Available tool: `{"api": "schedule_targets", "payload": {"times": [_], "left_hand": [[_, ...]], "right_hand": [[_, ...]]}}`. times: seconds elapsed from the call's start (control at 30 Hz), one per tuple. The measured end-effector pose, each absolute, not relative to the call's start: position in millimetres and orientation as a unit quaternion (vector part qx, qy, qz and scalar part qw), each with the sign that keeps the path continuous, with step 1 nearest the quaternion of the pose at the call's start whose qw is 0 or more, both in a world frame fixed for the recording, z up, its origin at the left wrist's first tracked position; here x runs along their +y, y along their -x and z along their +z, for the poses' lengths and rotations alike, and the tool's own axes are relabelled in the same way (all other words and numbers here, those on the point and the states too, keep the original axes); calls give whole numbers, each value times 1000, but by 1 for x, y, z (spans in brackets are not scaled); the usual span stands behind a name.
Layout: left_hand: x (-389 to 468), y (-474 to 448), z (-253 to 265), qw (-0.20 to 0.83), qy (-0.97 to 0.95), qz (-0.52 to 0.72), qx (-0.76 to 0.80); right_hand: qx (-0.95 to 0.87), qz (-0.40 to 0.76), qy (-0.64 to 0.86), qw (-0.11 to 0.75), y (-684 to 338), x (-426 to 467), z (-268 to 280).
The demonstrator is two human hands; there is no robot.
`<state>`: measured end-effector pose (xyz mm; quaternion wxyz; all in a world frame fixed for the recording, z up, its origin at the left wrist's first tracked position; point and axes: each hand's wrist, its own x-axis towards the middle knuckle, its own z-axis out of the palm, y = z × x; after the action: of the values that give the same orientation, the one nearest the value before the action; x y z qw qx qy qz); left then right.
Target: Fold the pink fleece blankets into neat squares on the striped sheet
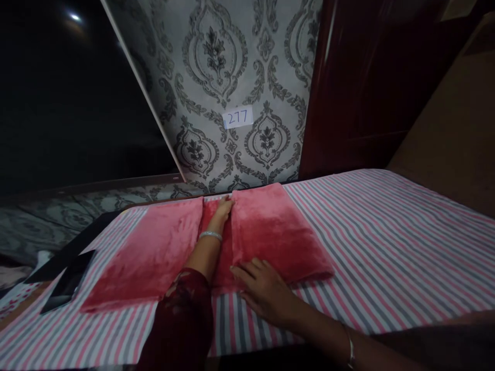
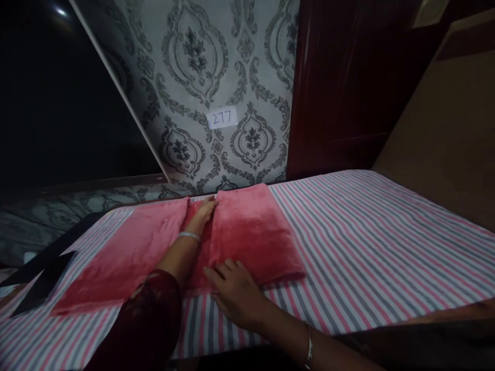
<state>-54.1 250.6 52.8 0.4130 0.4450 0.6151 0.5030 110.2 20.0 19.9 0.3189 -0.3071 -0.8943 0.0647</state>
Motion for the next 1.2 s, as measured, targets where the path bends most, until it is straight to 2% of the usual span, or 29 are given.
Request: {"api": "schedule_targets", "payload": {"times": [0.1, 0.17, 0.27, 0.37, 0.5, 0.57, 0.73, 1.0, 1.2], "left_hand": [[240, 60, 53, 450, -436, 468, 624], [230, 63, 52, 473, -434, 446, 624], [205, 66, 46, 495, -444, 426, 613], [167, 68, 37, 448, -491, 449, 598], [104, 70, 29, 265, -606, 477, 579], [72, 70, 28, 229, -647, 447, 574], [27, 65, 26, 285, -675, 385, 561], [34, 63, 31, 367, -647, 395, 540], [20, 57, 30, 277, -669, 345, 597]], "right_hand": [[-856, 93, 322, 394, -141, 23, 36], [-820, 47, 363, 441, -173, 35, 46], [-783, -8, 420, 460, -219, 55, 50], [-778, -16, 436, 451, -249, 63, 42], [-805, -7, 409, 429, -262, 51, 26], [-823, -2, 396, 407, -263, 44, 20], [-839, 13, 387, 382, -266, 39, 14], [-851, 44, 394, 344, -271, 38, 12], [-851, 59, 404, 331, -273, 41, 6]]}}
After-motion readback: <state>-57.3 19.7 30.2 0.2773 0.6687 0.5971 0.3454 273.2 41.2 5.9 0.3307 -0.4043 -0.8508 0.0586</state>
